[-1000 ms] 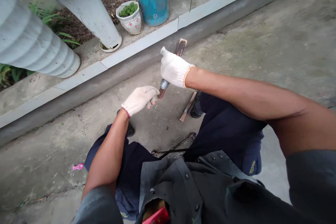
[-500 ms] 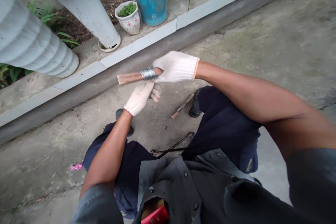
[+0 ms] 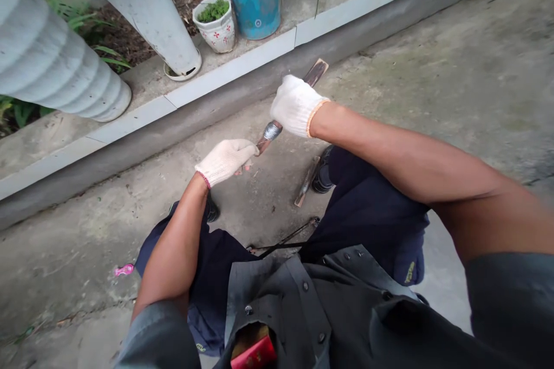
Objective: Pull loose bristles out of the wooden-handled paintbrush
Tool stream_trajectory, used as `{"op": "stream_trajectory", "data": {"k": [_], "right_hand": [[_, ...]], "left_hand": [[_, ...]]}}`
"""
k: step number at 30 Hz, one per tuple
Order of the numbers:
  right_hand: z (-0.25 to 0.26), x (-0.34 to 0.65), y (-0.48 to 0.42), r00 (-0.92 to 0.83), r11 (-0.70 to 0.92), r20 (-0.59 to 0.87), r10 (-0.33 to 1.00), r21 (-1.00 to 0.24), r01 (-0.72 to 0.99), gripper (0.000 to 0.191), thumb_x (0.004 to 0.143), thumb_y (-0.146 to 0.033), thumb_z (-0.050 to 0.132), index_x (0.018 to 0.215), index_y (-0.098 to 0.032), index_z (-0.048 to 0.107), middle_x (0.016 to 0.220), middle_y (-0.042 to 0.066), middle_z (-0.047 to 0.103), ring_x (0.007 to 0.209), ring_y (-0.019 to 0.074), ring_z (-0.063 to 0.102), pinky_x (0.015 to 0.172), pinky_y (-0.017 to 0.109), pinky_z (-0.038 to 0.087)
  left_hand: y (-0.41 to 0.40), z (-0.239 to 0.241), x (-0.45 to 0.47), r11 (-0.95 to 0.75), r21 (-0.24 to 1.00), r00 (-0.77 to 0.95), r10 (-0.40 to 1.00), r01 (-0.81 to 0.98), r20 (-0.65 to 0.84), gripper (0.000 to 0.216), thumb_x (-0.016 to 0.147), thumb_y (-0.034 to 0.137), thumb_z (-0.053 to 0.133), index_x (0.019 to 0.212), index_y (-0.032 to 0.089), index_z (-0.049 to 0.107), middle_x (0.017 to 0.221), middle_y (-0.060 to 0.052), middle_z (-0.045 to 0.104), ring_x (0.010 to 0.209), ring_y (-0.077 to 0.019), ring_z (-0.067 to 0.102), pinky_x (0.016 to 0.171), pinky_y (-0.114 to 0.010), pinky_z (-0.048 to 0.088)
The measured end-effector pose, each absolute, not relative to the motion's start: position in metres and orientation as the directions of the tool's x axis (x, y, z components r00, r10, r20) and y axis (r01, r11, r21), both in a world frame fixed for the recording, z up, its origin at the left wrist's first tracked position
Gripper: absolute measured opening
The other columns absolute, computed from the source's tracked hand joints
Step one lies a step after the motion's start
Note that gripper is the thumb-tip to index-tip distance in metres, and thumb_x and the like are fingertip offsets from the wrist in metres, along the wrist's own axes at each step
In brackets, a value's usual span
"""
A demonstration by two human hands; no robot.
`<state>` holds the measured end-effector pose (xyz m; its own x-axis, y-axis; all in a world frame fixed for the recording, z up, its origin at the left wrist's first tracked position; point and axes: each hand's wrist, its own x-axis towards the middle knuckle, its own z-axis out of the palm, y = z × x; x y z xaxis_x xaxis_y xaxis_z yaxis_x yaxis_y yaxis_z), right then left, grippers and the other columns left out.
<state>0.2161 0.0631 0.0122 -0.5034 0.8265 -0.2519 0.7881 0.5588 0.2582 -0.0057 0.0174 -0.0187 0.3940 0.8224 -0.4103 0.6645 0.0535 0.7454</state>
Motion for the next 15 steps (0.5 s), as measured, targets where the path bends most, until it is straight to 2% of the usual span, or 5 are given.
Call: {"op": "stream_trajectory", "data": {"k": [2,5,8,12,15], "right_hand": [[0.015,0.218,0.062,-0.559,0.629,-0.327,0.762,0.168,0.759,0.022,0.088,-0.017,0.059,0.096,-0.011,0.078,0.095,0.017,0.074,0.097,0.0291,0.064,0.092,0.046,0.041],[0.021,0.223,0.059,-0.655,0.722,-0.435,0.618,-0.016,0.692,0.022,0.083,-0.015,0.062,0.098,-0.017,0.077,0.090,0.010,0.073,0.085,0.0232,0.063,0.081,0.039,0.039],[0.028,0.229,0.056,-0.738,0.750,-0.432,0.518,-0.185,0.635,0.018,0.082,-0.019,0.063,0.094,-0.017,0.076,0.083,0.006,0.072,0.073,0.0176,0.058,0.072,0.034,0.034],[0.040,0.227,0.053,-0.740,0.671,-0.282,0.610,-0.313,0.672,0.026,0.087,-0.038,0.066,0.097,-0.016,0.075,0.082,0.003,0.072,0.067,0.0140,0.052,0.066,0.030,0.033],[0.041,0.220,0.057,-0.622,0.570,-0.171,0.764,-0.271,0.776,0.032,0.089,-0.041,0.062,0.105,-0.016,0.076,0.089,0.007,0.074,0.073,0.0178,0.060,0.067,0.030,0.037]], "left_hand": [[0.019,-0.015,-0.011,-0.018,0.723,0.386,0.854,0.691,-0.348,0.026,0.092,0.036,0.058,0.079,0.020,0.073,0.062,0.000,0.067,0.046,-0.0103,0.052,0.043,-0.021,0.036],[0.020,-0.014,-0.015,-0.037,0.735,0.362,0.886,0.677,-0.290,0.024,0.091,0.038,0.061,0.080,0.020,0.073,0.064,0.000,0.067,0.049,-0.0106,0.054,0.046,-0.021,0.038],[0.020,-0.020,-0.015,0.008,0.792,0.341,0.900,0.611,-0.272,0.027,0.090,0.042,0.065,0.079,0.018,0.072,0.065,-0.001,0.069,0.054,-0.0119,0.059,0.051,-0.022,0.044],[0.019,-0.036,-0.007,0.154,0.936,0.409,0.868,0.316,-0.281,0.041,0.097,0.053,0.062,0.095,0.013,0.070,0.074,-0.007,0.072,0.060,-0.0161,0.066,0.055,-0.026,0.051],[0.014,-0.046,0.002,0.188,0.961,0.456,0.851,0.201,-0.262,0.042,0.101,0.052,0.058,0.104,0.012,0.068,0.078,-0.009,0.073,0.059,-0.0153,0.067,0.058,-0.027,0.054]]}}
